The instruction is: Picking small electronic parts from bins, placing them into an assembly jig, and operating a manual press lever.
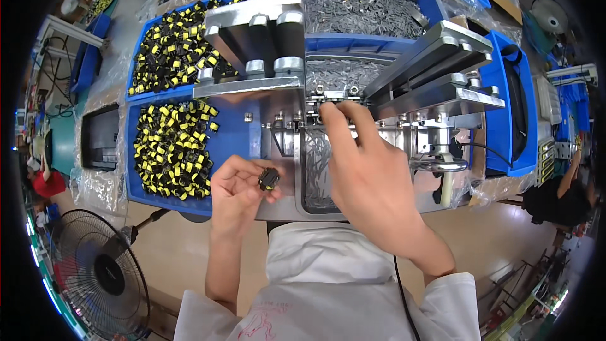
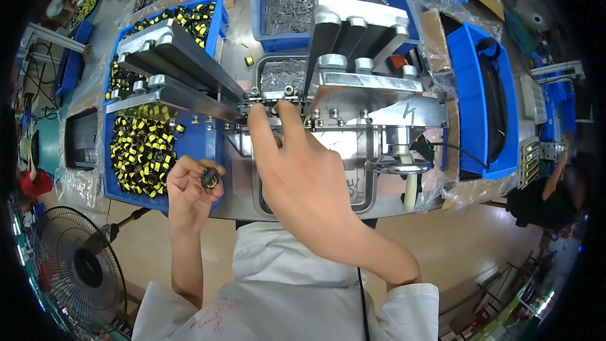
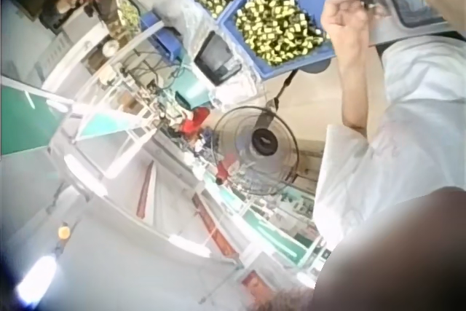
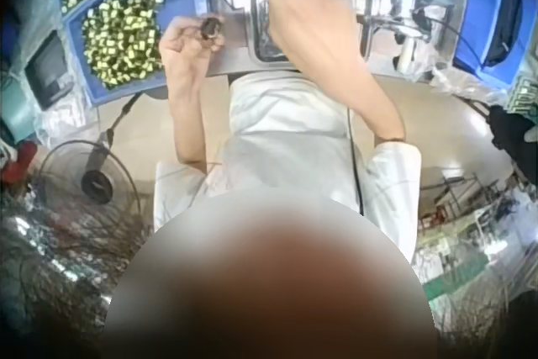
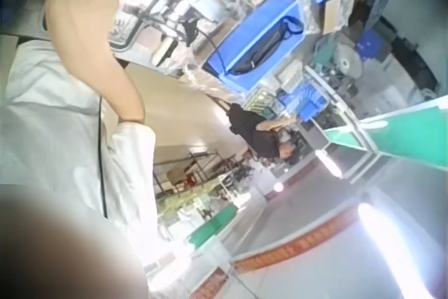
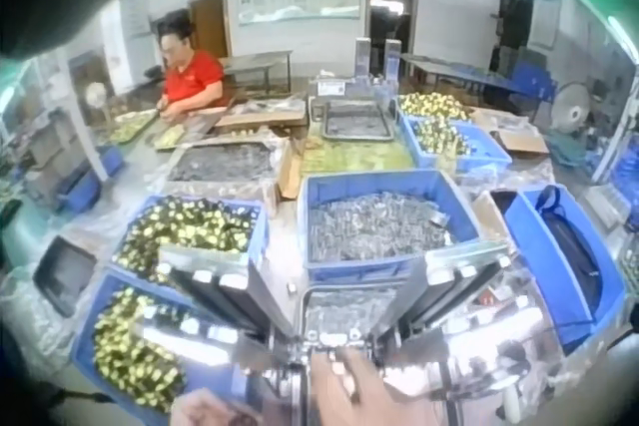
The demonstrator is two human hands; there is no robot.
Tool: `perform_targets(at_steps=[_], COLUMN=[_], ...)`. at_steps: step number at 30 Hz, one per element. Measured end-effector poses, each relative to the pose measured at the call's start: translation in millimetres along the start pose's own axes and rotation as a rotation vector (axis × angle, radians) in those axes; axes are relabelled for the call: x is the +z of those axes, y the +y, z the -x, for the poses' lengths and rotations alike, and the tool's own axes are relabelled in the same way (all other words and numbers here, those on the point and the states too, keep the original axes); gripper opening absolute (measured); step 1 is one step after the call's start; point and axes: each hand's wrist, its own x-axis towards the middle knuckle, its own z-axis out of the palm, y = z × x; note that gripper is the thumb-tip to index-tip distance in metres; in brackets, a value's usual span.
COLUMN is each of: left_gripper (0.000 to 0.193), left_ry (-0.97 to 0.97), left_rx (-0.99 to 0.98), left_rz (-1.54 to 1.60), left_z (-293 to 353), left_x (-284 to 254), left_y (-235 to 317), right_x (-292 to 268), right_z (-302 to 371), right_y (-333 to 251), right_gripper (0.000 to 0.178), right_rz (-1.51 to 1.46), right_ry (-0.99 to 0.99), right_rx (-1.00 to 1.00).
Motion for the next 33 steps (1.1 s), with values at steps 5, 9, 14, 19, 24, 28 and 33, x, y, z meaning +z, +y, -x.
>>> perform_targets(at_steps=[5, 9, 14, 19, 24, 28, 33], left_gripper=[0.035, 0.039, 0.043, 0.044, 0.043, 0.042, 0.04], left_ry=[-0.051, -0.046, -0.025, -0.075, -0.087, -0.09, -0.106], left_rx=[0.212, 0.43, 0.649, 0.707, 0.689, 0.709, 0.693], left_rz=[-0.121, -0.414, -0.737, -0.804, -0.798, -0.779, -0.812], left_z=[3.3, 8.4, 11.9, 9.7, 10.6, 8.8, 7.6], left_x=[21.6, 39.4, 51.2, 53.4, 56.6, 51.2, 53.4], left_y=[16.9, 30.3, 42.6, 49.7, 51.2, 44.0, 39.4], right_x=[8.5, 8.2, 4.6, 7.2, 10.4, 14.0, 18.7], right_z=[-10.3, -12.4, -12.8, -14.3, -14.2, -13.8, -7.3], right_y=[0.2, -3.8, -6.4, -6.4, -2.1, -3.4, -1.3], right_gripper=[0.048, 0.037, 0.044, 0.036, 0.038, 0.037, 0.036], right_rz=[0.053, -0.046, -0.001, 0.051, -0.035, -0.1, -0.234], right_ry=[-0.069, 0.012, -0.071, -0.036, -0.033, -0.003, 0.042], right_rx=[0.104, 0.111, 0.129, 0.105, 0.154, 0.156, 0.184])
